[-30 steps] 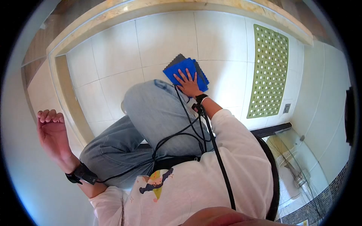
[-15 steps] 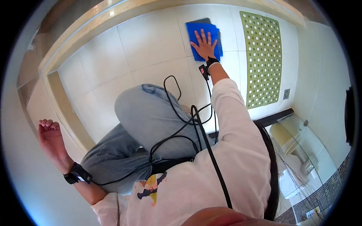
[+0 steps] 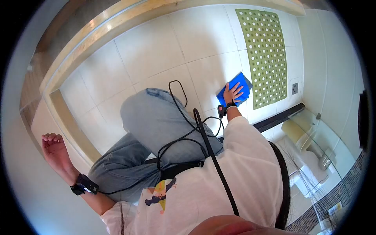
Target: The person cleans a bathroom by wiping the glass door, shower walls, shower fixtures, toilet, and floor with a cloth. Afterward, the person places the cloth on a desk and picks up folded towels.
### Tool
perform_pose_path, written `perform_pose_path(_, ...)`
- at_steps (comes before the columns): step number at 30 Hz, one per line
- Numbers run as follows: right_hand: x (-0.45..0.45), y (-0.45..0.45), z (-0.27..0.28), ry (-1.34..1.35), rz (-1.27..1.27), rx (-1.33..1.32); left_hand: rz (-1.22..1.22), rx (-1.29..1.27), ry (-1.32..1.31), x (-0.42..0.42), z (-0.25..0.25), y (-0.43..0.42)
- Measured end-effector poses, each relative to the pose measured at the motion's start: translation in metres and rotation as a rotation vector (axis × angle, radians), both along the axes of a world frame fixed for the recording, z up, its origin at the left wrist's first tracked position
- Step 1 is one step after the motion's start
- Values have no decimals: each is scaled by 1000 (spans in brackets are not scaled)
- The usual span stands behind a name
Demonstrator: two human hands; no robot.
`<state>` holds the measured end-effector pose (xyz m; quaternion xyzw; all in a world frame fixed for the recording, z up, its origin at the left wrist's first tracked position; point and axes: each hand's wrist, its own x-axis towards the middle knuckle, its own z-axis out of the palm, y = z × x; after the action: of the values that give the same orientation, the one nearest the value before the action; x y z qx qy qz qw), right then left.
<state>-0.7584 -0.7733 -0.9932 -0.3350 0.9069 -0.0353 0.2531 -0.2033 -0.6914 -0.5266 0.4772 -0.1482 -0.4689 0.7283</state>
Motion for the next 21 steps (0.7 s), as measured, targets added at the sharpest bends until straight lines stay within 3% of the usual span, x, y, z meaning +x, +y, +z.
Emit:
perform_pose_path(2,14,-25,1,38,-120,-9,-20,-22,27,-4,0,-3)
perform_pose_path(5,34,-67,-3,44,-3,-92,-30,-49,35,-6,0,-5)
perform_pose_path(10,101,-129,12,16,427,-185,-10,-49,48,-11,2,-6)
perform_pose_path(12,134,-130,16,29,712,-247,51,-5,0,-14,3,-7)
perform_pose_path(14,158,-111,10,55,1061,-388,49,-10,6,-15,3,-8)
perform_pose_path(17,181,-60,28,13,1471,-391,53,-22,21,-16,3,-9)
perform_pose_path(19,182,-25,38,-160,1614,-359,60,-24,28,-18,3,-11)
perform_pose_path(21,176,3,30,-97,1704,-373,56,-33,42,-20,3,-13)
